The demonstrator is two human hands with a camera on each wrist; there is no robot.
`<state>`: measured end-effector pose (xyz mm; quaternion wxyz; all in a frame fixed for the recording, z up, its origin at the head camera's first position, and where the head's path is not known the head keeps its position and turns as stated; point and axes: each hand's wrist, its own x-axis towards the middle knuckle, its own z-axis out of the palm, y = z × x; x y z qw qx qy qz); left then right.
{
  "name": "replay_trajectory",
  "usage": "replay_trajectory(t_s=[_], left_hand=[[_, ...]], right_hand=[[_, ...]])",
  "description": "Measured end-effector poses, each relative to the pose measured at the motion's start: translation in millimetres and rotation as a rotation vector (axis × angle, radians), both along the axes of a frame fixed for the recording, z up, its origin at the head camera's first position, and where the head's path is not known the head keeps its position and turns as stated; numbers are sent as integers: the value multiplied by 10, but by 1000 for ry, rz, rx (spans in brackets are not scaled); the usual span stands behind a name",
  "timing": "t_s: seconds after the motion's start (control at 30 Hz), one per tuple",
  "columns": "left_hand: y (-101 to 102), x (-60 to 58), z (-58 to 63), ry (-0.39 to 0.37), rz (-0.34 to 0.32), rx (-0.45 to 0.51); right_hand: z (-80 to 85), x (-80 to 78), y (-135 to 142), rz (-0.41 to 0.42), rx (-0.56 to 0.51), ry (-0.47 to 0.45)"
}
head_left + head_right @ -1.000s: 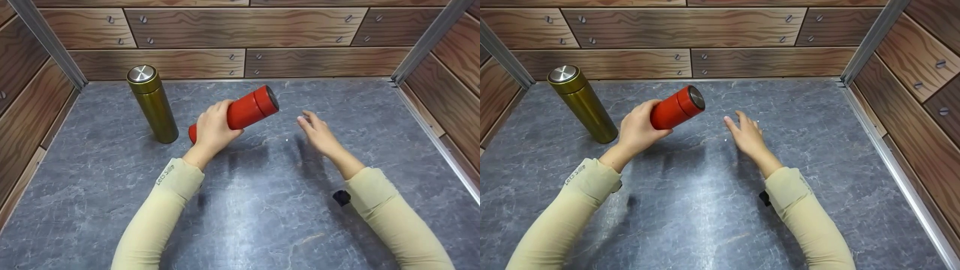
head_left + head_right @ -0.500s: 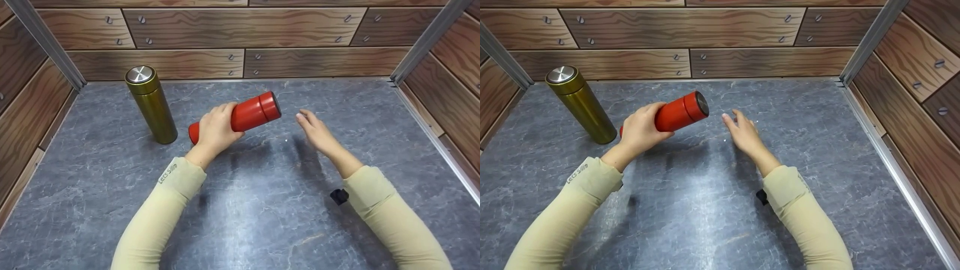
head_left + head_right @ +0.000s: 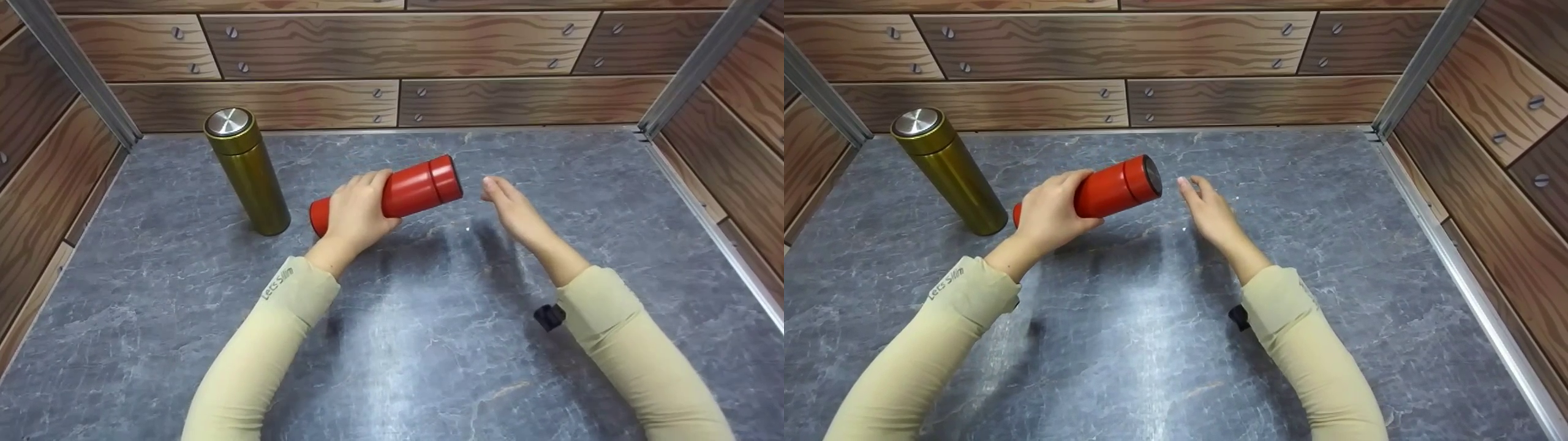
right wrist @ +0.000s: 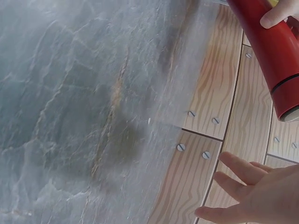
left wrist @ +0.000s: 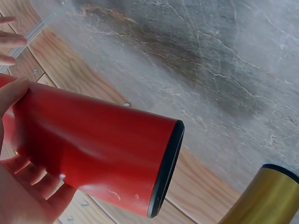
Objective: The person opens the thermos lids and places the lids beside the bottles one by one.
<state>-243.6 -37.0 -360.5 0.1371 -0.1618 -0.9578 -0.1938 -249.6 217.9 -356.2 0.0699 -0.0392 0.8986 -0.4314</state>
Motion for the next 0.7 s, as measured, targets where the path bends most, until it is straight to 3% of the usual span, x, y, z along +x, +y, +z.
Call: replay_trajectory(t_s=[0.3, 0.7], left_hand=[[30, 1, -17, -8, -8, -26], [59, 18, -22, -21, -12, -60]], right_hand=[[60, -19, -87, -10, -4, -29], [111, -46, -189, 1, -87, -37]])
